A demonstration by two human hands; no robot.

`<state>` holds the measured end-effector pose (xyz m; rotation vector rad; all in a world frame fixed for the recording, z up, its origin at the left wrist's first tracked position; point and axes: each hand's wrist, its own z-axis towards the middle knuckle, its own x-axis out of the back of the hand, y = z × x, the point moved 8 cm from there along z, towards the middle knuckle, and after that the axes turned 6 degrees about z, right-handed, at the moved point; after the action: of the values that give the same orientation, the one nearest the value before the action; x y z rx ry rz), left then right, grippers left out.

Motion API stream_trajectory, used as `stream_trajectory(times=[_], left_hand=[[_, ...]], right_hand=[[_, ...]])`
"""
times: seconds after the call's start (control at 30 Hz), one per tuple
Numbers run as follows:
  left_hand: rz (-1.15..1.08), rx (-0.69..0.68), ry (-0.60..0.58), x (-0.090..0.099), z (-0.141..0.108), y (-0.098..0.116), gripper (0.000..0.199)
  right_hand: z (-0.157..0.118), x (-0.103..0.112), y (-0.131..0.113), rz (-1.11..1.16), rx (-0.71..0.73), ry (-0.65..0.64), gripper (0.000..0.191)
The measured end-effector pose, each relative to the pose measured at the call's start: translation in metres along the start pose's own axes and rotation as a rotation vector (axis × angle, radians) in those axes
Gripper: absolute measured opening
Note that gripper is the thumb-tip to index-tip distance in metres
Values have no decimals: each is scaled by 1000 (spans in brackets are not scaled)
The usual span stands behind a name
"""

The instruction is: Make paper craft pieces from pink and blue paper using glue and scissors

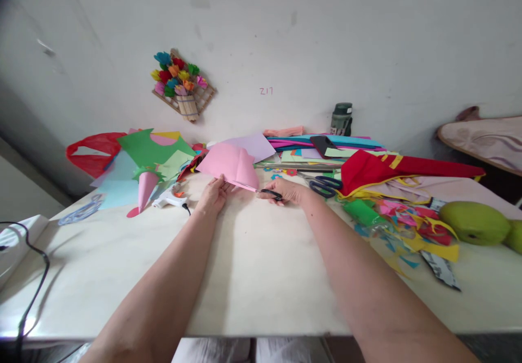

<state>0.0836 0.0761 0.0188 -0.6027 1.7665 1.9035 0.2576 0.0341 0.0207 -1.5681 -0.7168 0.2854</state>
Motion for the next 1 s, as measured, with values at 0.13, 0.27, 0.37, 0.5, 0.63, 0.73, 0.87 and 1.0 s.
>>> stream_trajectory(times=[0.13, 0.27, 0.37, 0.5, 0.63, 0.73, 0.87, 1.0], left_hand=[[5, -3, -8, 0, 0, 0, 1], [10, -10, -9, -1, -1, 1, 2], [19, -14, -7, -1, -2, 1, 3], [17, -14, -12, -2, -2, 2, 2], [19, -8, 3, -2, -2, 2, 2], [25, -11, 19, -1, -3, 2, 3], [25, -15, 9, -1, -2, 2, 2], [19, -16, 17, -1, -2, 2, 4]], right_hand=[[-2, -2, -3, 2, -14, -3, 37], [-4, -2, -5, -1, -21, 6, 37], [-2, -2, -4, 0, -4, -6, 36], [0, -1, -1, 1, 24, -21, 36], [1, 0, 0, 4, 30, -20, 35], [0, -2, -2, 7, 25, -23, 34], [-1, -3, -4, -8, 11, -21, 34], [-2, -3, -5, -34, 19, -22, 34]])
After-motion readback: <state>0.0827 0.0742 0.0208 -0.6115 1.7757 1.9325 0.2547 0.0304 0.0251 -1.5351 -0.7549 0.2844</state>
